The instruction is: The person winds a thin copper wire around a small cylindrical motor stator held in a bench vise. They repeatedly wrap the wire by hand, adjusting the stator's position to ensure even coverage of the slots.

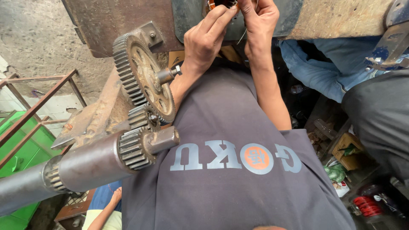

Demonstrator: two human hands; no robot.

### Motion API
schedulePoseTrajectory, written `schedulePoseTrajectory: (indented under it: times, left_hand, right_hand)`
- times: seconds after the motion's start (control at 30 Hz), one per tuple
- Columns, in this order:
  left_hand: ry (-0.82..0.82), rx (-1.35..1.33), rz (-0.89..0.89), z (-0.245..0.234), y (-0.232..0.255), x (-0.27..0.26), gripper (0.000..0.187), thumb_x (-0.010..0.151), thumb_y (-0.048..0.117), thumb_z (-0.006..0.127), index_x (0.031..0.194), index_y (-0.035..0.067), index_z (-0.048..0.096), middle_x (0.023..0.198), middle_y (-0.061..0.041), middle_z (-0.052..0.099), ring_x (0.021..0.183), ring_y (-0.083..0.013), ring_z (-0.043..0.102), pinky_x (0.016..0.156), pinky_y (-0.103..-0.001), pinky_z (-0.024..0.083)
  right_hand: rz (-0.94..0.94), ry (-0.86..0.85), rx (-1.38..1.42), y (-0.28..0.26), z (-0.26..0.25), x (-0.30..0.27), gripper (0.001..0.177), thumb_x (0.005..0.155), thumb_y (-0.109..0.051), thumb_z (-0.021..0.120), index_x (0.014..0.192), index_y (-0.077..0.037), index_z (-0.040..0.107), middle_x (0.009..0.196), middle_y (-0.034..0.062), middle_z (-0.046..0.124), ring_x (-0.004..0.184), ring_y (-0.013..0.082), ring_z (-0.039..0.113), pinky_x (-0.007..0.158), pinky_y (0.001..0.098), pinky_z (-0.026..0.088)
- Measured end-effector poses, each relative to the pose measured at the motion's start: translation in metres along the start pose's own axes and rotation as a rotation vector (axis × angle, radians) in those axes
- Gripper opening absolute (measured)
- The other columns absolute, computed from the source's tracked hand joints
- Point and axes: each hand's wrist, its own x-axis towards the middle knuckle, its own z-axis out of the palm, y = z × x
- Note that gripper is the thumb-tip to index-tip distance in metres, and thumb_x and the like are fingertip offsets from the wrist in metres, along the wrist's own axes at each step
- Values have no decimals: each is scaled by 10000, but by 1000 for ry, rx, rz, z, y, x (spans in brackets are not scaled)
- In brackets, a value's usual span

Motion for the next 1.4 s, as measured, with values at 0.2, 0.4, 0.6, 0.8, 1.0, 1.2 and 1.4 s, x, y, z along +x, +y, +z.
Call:
schedulePoseTrajectory:
  times: [0.2, 0.4, 0.6, 0.8, 1.0, 1.2, 1.4]
  left_hand:
    - [8, -4, -11, 4, 4, -4, 408, 967, -2, 729, 1337, 148, 642, 1258, 14, 657, 976, -200, 754, 793, -319, 616]
    - [-90, -27, 54, -12, -11, 1, 265, 1019, 68, 716, 1262, 149, 647, 1140, -42, 678, 849, -256, 731, 694, -363, 579]
    - [-174, -7, 94, -15, -17, -5, 238, 1032, 87, 703, 1254, 156, 654, 1067, -65, 684, 766, -269, 703, 643, -375, 559]
    - [-138, 24, 100, -8, -19, -15, 227, 1015, 76, 684, 1230, 139, 652, 1026, -91, 685, 761, -279, 699, 650, -383, 567]
    - [-176, 80, 102, -15, -21, -5, 142, 1036, 180, 735, 1127, 113, 650, 946, -92, 679, 802, -320, 695, 648, -422, 551]
    - [-244, -86, 132, -37, -13, 7, 162, 1049, 126, 721, 1197, 133, 658, 1014, -81, 693, 859, -306, 702, 668, -419, 559]
    - [-280, -63, 146, -29, -14, 21, 138, 1047, 133, 717, 1168, 130, 649, 993, -83, 689, 835, -306, 695, 635, -420, 542]
  right_hand:
    - [-20, -34, 56, 4, 1, -4, 303, 1025, -41, 818, 821, -54, 595, 732, -53, 527, 645, 68, 399, 577, 245, 308]
    - [-250, -169, -347, -5, -8, -34, 190, 1080, -133, 758, 1070, 8, 630, 789, -72, 513, 693, 38, 416, 606, 240, 330]
    - [-406, -234, -659, -12, -26, -39, 203, 1099, -153, 800, 1060, 8, 683, 778, 21, 579, 635, 74, 458, 575, 271, 360]
    - [-407, -146, -840, -11, -24, -33, 354, 1057, -273, 840, 918, -7, 652, 665, 46, 538, 566, 135, 463, 551, 315, 371]
    - [-398, -109, -567, -56, -58, -87, 301, 1145, -195, 619, 987, 46, 706, 1229, 153, 637, 1361, 291, 499, 1166, 388, 375]
    - [-239, 154, 237, -121, -143, -212, 265, 889, -166, 544, 676, -56, 431, 1258, 160, 638, 1391, 291, 542, 1222, 417, 388]
    - [-501, 534, -165, -145, -205, -300, 349, 1001, -227, 695, 830, -48, 449, 1247, 152, 627, 1333, 298, 584, 1134, 408, 514]
